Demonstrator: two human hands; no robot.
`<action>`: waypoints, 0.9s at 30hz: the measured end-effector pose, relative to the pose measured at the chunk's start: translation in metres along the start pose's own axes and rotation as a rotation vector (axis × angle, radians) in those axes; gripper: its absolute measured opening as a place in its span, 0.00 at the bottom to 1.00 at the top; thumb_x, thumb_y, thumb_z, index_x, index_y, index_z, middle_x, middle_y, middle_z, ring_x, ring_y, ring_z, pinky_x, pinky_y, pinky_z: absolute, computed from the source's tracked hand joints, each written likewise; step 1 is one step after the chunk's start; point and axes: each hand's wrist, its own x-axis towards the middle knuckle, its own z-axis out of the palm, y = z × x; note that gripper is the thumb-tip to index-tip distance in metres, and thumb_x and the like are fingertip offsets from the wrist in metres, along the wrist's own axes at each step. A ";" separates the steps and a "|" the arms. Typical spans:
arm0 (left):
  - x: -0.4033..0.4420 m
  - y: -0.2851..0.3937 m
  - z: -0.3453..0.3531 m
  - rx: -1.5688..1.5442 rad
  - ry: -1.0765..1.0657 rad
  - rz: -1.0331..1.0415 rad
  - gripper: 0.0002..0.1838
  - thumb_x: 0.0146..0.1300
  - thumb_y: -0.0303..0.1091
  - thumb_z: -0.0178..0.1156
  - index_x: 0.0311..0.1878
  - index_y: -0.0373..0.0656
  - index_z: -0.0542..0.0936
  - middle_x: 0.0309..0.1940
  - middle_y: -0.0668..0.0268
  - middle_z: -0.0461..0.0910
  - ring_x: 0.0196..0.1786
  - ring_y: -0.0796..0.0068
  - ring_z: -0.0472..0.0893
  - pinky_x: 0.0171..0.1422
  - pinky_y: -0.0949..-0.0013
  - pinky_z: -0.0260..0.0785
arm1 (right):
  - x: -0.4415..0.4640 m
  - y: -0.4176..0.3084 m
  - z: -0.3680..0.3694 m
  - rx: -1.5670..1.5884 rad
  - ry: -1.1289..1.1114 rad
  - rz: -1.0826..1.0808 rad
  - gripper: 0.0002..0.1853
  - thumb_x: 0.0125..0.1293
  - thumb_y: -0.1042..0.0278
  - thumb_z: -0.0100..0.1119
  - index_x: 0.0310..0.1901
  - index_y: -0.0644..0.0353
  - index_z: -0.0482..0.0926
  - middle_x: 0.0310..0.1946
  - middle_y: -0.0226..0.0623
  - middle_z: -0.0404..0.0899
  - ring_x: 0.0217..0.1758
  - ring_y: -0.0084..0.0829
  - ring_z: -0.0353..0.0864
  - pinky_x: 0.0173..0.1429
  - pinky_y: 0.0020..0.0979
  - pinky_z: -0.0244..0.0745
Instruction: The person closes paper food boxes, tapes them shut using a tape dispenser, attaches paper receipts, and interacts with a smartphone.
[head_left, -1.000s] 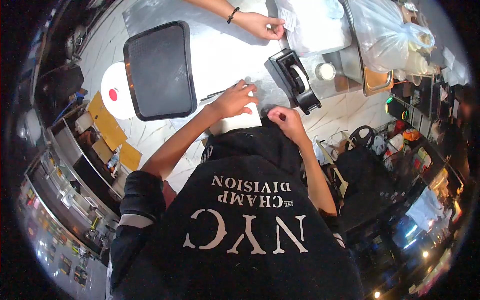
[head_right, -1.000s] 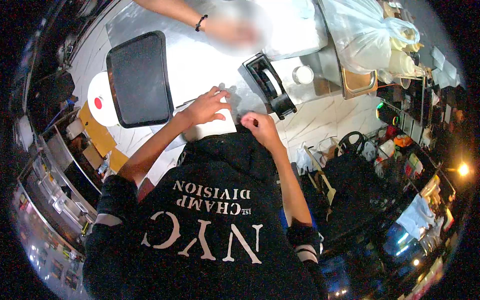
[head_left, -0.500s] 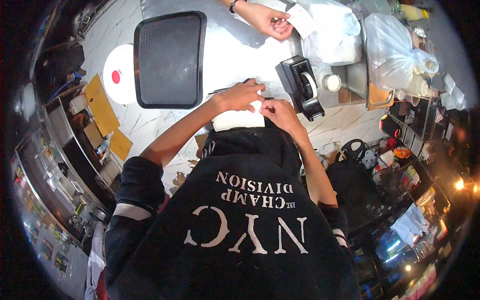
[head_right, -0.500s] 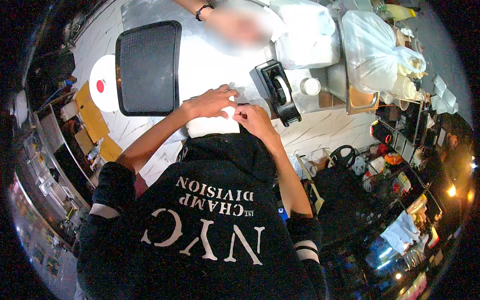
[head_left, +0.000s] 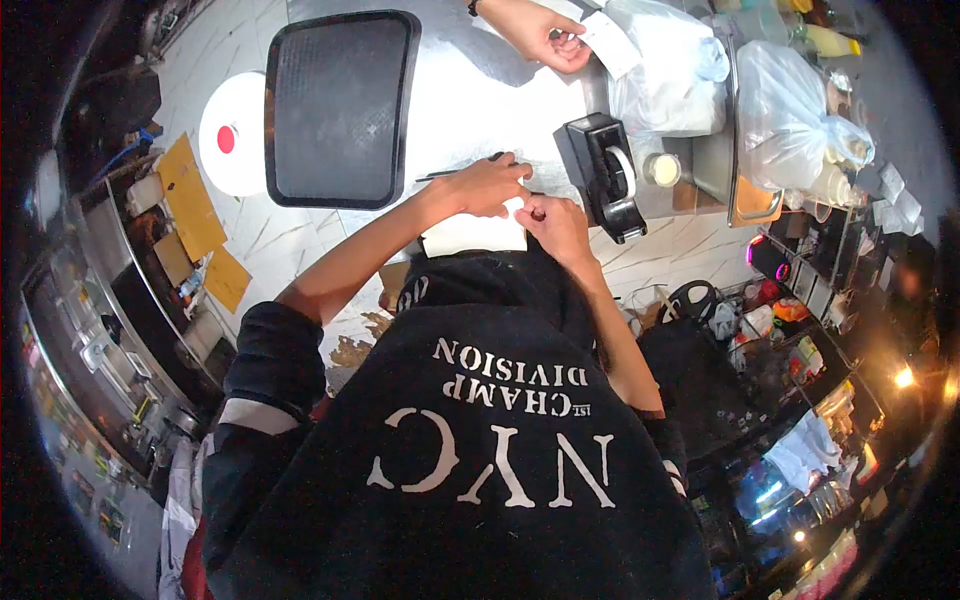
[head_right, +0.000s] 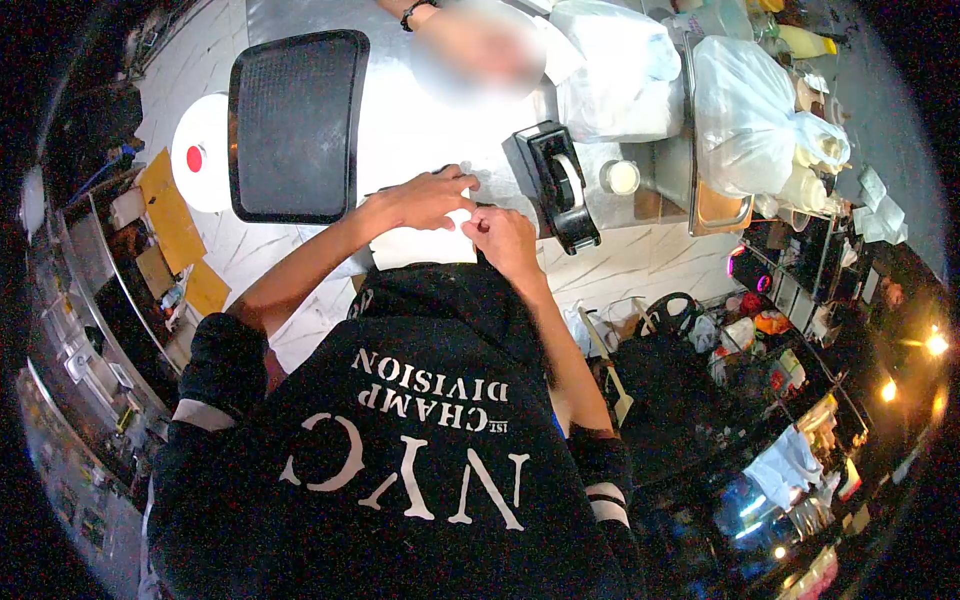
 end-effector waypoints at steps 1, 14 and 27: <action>0.000 0.000 0.000 -0.002 0.001 -0.001 0.25 0.51 0.32 0.70 0.55 0.55 0.80 0.63 0.61 0.67 0.64 0.54 0.67 0.57 0.55 0.76 | 0.000 -0.001 0.002 -0.028 0.011 0.024 0.11 0.57 0.59 0.69 0.29 0.58 0.84 0.21 0.41 0.81 0.25 0.42 0.82 0.31 0.39 0.72; 0.002 0.008 0.005 0.026 0.113 -0.050 0.17 0.52 0.37 0.70 0.48 0.57 0.83 0.57 0.65 0.72 0.60 0.58 0.69 0.51 0.53 0.75 | 0.010 -0.001 -0.002 -0.263 0.034 0.051 0.14 0.54 0.52 0.72 0.28 0.55 0.87 0.23 0.41 0.83 0.28 0.43 0.84 0.34 0.40 0.76; 0.008 0.003 0.018 -0.005 0.055 -0.118 0.19 0.52 0.37 0.70 0.50 0.58 0.83 0.61 0.56 0.69 0.65 0.47 0.64 0.57 0.43 0.72 | 0.021 0.071 0.016 0.343 -0.158 -0.149 0.04 0.57 0.69 0.67 0.32 0.59 0.86 0.30 0.37 0.86 0.34 0.28 0.84 0.41 0.31 0.77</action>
